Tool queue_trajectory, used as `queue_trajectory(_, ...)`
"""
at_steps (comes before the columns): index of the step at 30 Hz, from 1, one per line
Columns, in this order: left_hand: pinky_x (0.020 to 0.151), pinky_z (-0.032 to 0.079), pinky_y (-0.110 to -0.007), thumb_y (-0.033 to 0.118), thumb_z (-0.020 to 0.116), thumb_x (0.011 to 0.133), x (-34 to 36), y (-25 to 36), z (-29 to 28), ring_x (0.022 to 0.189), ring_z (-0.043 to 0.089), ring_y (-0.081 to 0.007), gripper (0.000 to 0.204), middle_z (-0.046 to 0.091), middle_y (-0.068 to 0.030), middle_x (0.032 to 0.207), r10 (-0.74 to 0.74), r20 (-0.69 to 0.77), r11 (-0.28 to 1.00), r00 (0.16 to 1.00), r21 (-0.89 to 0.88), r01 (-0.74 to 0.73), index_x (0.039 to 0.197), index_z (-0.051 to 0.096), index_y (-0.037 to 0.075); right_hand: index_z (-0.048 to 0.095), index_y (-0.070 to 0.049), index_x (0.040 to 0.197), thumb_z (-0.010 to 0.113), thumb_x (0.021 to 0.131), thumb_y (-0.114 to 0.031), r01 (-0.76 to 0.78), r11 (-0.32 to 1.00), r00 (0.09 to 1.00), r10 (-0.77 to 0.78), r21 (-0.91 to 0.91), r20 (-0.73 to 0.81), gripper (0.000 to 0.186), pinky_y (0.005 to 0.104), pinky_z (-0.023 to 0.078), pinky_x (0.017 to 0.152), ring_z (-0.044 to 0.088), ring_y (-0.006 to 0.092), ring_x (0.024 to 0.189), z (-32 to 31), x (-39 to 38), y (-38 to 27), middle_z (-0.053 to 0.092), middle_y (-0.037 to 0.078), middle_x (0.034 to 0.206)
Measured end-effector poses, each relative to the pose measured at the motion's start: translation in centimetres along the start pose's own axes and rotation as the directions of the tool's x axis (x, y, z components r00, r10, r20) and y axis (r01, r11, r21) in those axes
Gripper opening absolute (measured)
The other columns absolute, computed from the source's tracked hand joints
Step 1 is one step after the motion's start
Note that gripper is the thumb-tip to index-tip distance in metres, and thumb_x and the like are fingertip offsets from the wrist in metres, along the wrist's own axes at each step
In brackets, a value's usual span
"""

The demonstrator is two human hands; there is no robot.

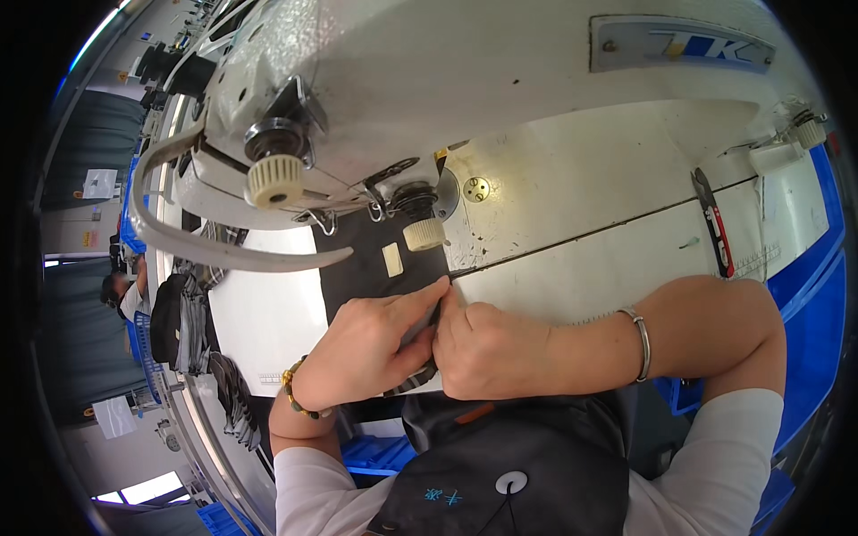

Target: Using an industrial sewing machine to sew fabric pieces together to assemble a plaid pouch.

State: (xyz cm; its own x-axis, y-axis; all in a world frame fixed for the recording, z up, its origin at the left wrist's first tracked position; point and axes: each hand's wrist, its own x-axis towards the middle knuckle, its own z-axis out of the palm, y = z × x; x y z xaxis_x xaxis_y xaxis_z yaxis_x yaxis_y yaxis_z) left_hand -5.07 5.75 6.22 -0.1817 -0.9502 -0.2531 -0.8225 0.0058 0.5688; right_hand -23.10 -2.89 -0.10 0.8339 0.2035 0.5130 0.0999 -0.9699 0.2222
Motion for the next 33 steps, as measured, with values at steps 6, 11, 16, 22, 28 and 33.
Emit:
queue_trajectory(6,0.066,0.052,-0.043,0.004,0.066,0.079,1.1,-0.7,-0.1,0.076,0.066,-0.0385,0.056,0.068,-0.0193,0.091,0.012,-0.098,1.0,0.995,0.022,-0.01,0.135,0.057,0.0,0.065,0.002,0.071,0.061,0.065,-0.018,-0.04,0.996,0.998,0.043,-0.076,0.036,0.021,0.0261,0.032,0.047,0.051,0.0144,0.052,0.5,0.1,0.2,0.072,0.03,0.091)
queue_trajectory(11,0.065,0.051,-0.043,0.006,0.067,0.081,2.2,-1.6,0.3,0.076,0.064,-0.0397,0.047,0.066,-0.0189,0.086,-0.009,-0.152,0.997,0.988,0.069,0.019,0.127,0.06,0.0,0.067,0.004,0.076,0.062,0.067,-0.016,-0.076,0.993,0.995,0.081,-0.087,0.053,0.022,0.0257,0.035,0.047,0.051,0.0142,0.052,1.3,0.2,0.6,0.072,0.031,0.096)
queue_trajectory(16,0.064,0.049,-0.045,0.005,0.069,0.08,2.2,-1.5,0.2,0.076,0.063,-0.038,0.04,0.064,-0.0166,0.082,-0.037,-0.203,0.996,0.979,0.075,0.053,0.119,0.062,0.001,0.071,0.007,0.08,0.063,0.067,-0.018,-0.118,0.991,0.991,0.122,-0.07,0.05,0.029,0.0268,0.044,0.05,0.064,0.019,0.06,1.4,0.1,1.0,0.071,0.034,0.091)
queue_trajectory(22,0.065,0.048,-0.039,0.003,0.072,0.074,0.7,-0.6,0.4,0.075,0.06,-0.0275,0.041,0.06,-0.0067,0.081,0.119,-0.221,0.977,0.968,0.202,-0.074,0.115,0.07,0.004,0.072,0.006,0.085,0.061,0.069,-0.017,-0.029,0.999,0.995,0.03,-0.017,0.095,0.03,0.0244,0.036,0.049,0.056,0.0141,0.056,-0.1,0.1,0.6,0.073,0.028,0.091)
queue_trajectory(28,0.064,0.044,-0.035,0.0,0.07,0.068,0.5,-0.1,0.9,0.073,0.057,-0.0226,0.046,0.055,-0.0029,0.077,0.16,-0.269,0.925,0.95,0.378,-0.049,0.113,0.073,0.007,0.072,0.004,0.082,0.061,0.069,-0.017,-0.044,0.999,0.997,0.045,-0.026,0.056,0.026,0.025,0.034,0.049,0.057,0.0137,0.056,0.3,0.0,0.5,0.073,0.026,0.087)
queue_trajectory(33,0.063,0.043,-0.035,0.001,0.071,0.067,0.5,-0.2,1.0,0.072,0.056,-0.0216,0.045,0.052,-0.0023,0.076,0.189,-0.289,0.92,0.938,0.386,-0.067,0.111,0.074,0.009,0.072,0.003,0.081,0.062,0.069,-0.017,-0.03,1.0,0.999,0.029,0.003,0.042,0.026,0.0254,0.034,0.048,0.057,0.0139,0.055,0.2,0.0,0.4,0.073,0.025,0.085)
